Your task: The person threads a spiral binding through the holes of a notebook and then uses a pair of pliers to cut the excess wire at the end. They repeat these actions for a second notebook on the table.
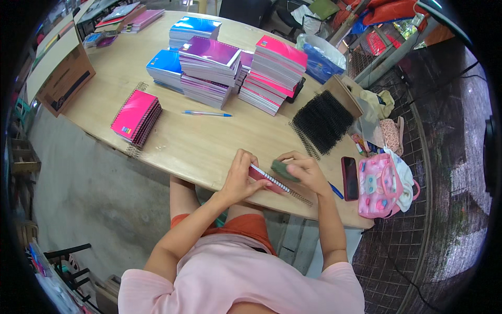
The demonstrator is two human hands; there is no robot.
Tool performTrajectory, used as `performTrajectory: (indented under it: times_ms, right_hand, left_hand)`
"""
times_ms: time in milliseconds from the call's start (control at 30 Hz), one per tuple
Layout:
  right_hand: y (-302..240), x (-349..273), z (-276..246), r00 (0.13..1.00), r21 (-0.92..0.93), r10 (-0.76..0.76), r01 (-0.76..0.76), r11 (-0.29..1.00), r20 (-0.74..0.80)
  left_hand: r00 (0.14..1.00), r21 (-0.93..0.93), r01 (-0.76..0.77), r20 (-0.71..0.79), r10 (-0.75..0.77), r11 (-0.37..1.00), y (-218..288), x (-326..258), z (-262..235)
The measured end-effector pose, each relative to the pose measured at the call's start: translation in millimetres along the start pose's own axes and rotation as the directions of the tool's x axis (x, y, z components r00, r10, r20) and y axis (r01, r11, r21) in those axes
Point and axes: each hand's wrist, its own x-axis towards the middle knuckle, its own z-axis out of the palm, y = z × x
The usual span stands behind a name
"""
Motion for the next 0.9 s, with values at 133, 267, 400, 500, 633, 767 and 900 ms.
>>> performTrajectory:
  times_ms: [133,267,400,500,633,767,900]
  right_hand:
    - [0.6,4.4,8.1,0.997,-0.277,0.073,-0.067,0.958,0.011]
    - [12.2,3.2,-3.3,0.998,-0.035,0.023,-0.025,0.999,-0.052]
    - [2.2,8.3,15.4,0.999,-0.233,0.026,-0.016,0.972,0.039]
    - [2.7,4.6,4.2,0.987,0.276,0.159,-0.145,0.950,-0.029]
    - [1.5,14.7,19.3,0.994,-0.284,0.098,-0.077,0.956,0.059]
    - [5.4,13.4,13.9,0.999,-0.006,0.042,-0.042,0.999,-0.028]
    - [2.7,15.7,17.0,0.998,-0.292,-0.005,-0.015,0.956,-0.069]
  left_hand:
    - [0.998,0.020,-0.068,0.022,0.067,0.998,1.4,3.7,-3.7]
    - [0.964,-0.578,0.266,0.156,-0.216,0.771,-28.8,-0.5,-26.0]
    - [0.917,-0.667,0.398,0.268,-0.295,0.631,-25.8,6.6,-34.2]
    - [0.913,-0.662,0.405,0.261,-0.313,0.630,-26.8,3.6,-34.3]
    - [0.908,-0.698,0.413,0.264,-0.326,0.586,-25.5,5.0,-27.4]
    - [0.904,-0.694,0.418,0.250,-0.348,0.586,-22.7,5.3,-27.4]
    - [0.896,-0.699,0.435,0.271,-0.353,0.567,-17.8,9.9,-25.8]
